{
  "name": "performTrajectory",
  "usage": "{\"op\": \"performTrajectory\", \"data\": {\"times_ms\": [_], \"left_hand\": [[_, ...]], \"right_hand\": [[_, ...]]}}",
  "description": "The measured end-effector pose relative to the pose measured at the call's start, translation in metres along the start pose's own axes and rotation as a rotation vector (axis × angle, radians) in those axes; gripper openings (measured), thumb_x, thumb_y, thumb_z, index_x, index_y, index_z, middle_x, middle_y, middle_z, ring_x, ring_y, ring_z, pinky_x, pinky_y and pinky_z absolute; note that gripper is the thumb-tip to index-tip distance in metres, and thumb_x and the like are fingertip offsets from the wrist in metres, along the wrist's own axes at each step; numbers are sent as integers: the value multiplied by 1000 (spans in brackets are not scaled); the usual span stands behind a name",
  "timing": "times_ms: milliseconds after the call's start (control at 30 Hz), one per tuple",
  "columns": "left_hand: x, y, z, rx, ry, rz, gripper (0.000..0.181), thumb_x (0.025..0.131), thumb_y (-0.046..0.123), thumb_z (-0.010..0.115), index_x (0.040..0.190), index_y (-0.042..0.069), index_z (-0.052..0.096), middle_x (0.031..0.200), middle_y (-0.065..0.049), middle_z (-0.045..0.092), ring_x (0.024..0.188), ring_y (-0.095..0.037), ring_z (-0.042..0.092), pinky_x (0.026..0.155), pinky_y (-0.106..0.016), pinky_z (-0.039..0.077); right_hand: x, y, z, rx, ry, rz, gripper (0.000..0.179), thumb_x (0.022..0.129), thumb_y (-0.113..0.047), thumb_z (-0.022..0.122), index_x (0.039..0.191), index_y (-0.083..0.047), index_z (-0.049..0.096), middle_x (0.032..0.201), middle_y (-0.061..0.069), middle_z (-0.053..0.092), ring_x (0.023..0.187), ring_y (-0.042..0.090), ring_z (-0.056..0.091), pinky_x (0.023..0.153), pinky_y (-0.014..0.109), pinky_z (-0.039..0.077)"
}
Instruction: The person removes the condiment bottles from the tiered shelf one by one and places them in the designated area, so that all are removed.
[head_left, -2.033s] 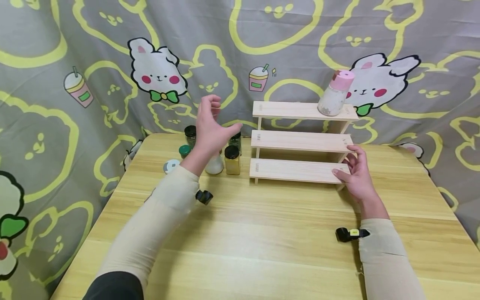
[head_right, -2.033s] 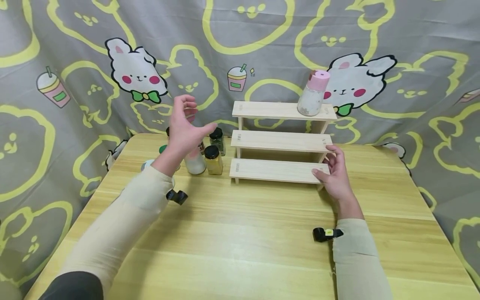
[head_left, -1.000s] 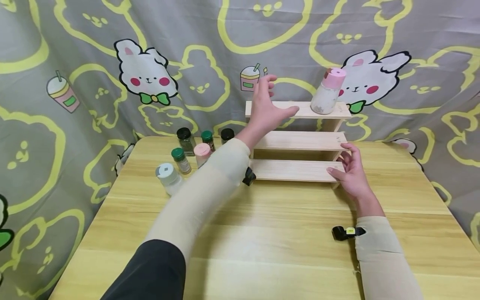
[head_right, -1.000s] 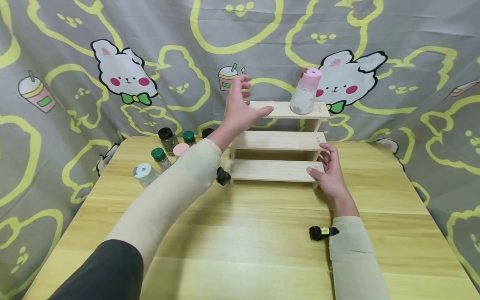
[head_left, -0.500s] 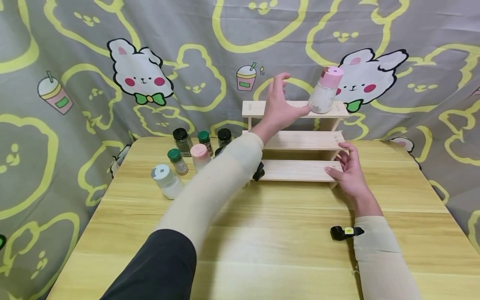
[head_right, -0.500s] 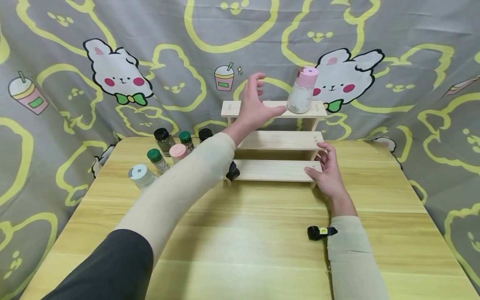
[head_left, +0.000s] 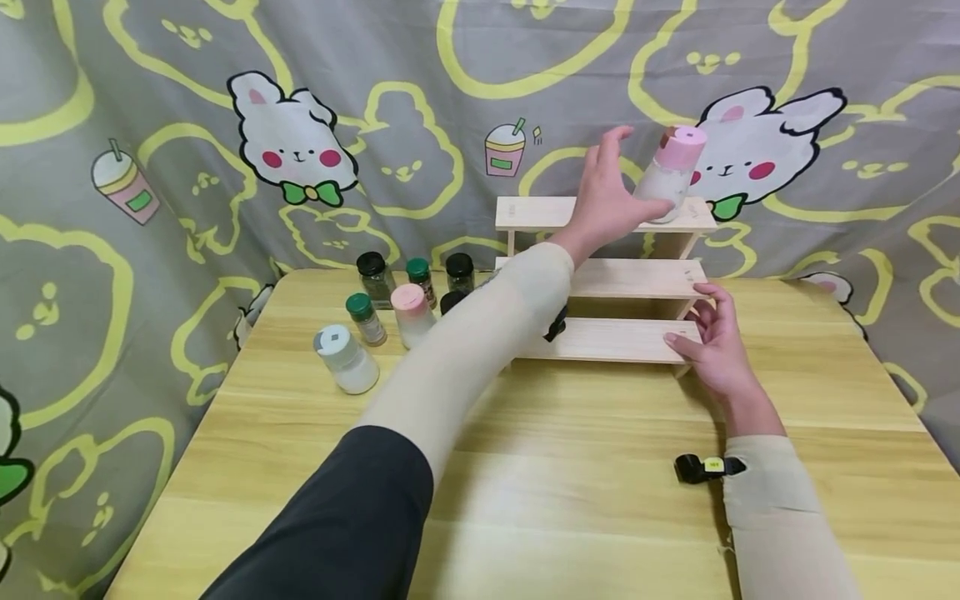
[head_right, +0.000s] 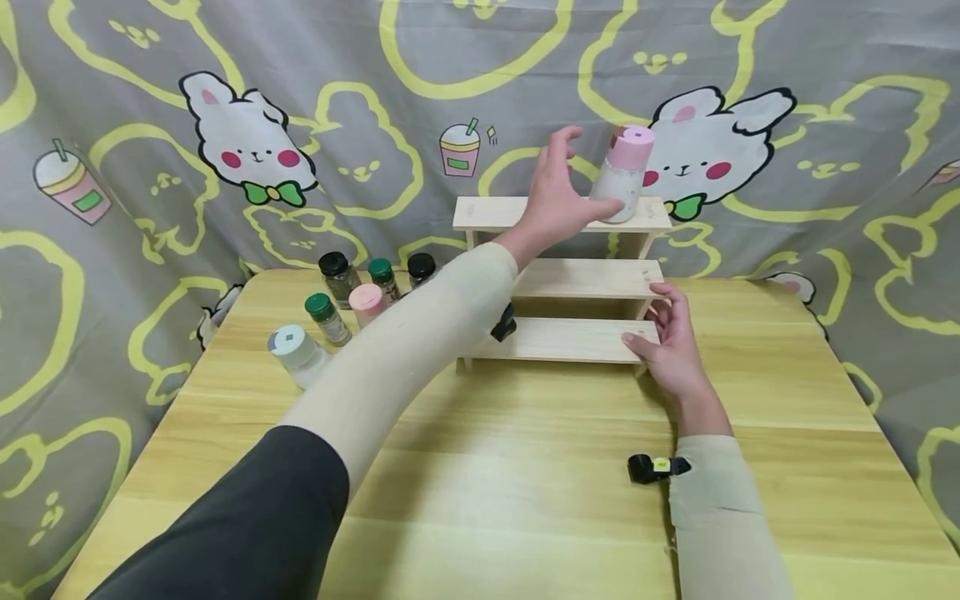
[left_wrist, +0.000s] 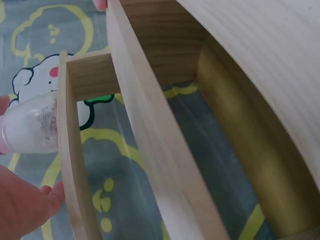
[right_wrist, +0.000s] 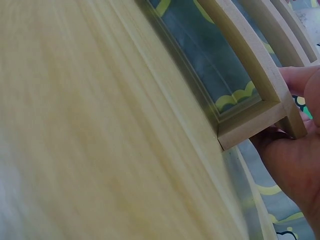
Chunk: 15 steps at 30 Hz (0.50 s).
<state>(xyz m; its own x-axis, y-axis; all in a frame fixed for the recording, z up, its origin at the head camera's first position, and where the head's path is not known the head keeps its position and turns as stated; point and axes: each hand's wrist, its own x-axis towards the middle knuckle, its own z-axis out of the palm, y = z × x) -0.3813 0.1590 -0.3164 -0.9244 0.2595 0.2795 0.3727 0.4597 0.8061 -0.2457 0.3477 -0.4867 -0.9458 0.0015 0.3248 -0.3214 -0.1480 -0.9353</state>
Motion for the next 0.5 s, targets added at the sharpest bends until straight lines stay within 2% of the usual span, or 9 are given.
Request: {"op": "performTrajectory", "data": {"times_ms": [233, 500], "left_hand": [[12, 16, 18, 106, -33, -19, 112, 67, 43, 92, 152, 35, 19, 137, 12, 34, 114, 1, 37, 92, -17, 38], [15, 17, 30, 87, -3, -64, 105, 70, 39, 91, 149, 31, 22, 128, 12, 39, 110, 0, 44, 90, -15, 38]], "right_hand": [[-1, -2, -3, -21, 15, 10, 85, 82, 33, 51, 147, -18, 30, 140, 14, 41, 128, 36, 37, 88, 21, 51], [2, -1, 0, -41, -3, 2, 84, 83, 31, 52, 147, -17, 30, 143, 18, 39, 131, 39, 34, 91, 21, 49]]}}
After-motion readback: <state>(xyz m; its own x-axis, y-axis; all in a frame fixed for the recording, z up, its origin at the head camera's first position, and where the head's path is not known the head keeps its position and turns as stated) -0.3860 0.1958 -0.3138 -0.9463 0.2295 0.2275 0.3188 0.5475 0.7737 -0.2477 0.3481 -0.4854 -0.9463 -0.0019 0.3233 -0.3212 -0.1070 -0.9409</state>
